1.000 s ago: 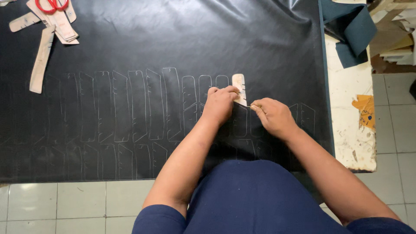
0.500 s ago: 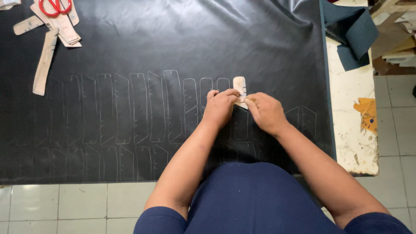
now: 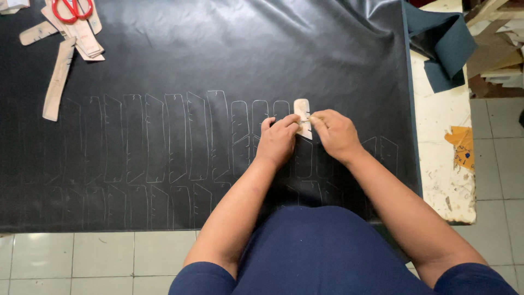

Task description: The person uses a small paper template and a pencil to trace repeating patterns onto a large black sheet of material. They repeatedly reposition the template and trace its outline, then move to a different section of the sheet to continue tracing.

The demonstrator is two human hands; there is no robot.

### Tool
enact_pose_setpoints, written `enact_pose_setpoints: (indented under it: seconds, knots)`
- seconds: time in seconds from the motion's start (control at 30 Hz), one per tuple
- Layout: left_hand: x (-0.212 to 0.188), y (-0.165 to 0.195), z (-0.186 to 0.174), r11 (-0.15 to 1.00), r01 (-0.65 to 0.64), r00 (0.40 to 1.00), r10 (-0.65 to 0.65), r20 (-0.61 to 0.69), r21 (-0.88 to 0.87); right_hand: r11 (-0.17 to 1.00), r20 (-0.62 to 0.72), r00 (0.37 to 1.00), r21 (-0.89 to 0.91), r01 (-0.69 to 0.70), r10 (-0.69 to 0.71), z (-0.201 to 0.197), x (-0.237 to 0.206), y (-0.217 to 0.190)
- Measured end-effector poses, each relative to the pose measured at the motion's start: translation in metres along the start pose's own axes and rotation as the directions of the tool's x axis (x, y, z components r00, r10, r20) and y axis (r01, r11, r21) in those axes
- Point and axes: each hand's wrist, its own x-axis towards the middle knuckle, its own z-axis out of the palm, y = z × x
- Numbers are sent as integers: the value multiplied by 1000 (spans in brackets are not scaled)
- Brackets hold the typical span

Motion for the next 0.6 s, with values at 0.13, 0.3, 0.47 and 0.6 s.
enact_pose_setpoints:
  seconds: [0.13, 0.3, 0.47, 0.6]
  knots:
    - [-4, 7, 5, 999, 43, 999, -43, -18, -25, 842, 159, 875, 237, -484, 458, -3, -11, 16]
    - [-9, 25, 29, 926, 280, 947, -310, -88, -255, 960, 275, 920, -107, -259, 279, 3, -41, 18]
    - [7, 35, 49, 404, 508, 717, -687, 114, -761, 953, 312, 901, -78, -293, 303, -8, -57, 21]
    - [16, 35, 47, -39, 524, 611, -678, 407, -851, 970, 260, 939, 34, -242, 226, -16, -63, 29]
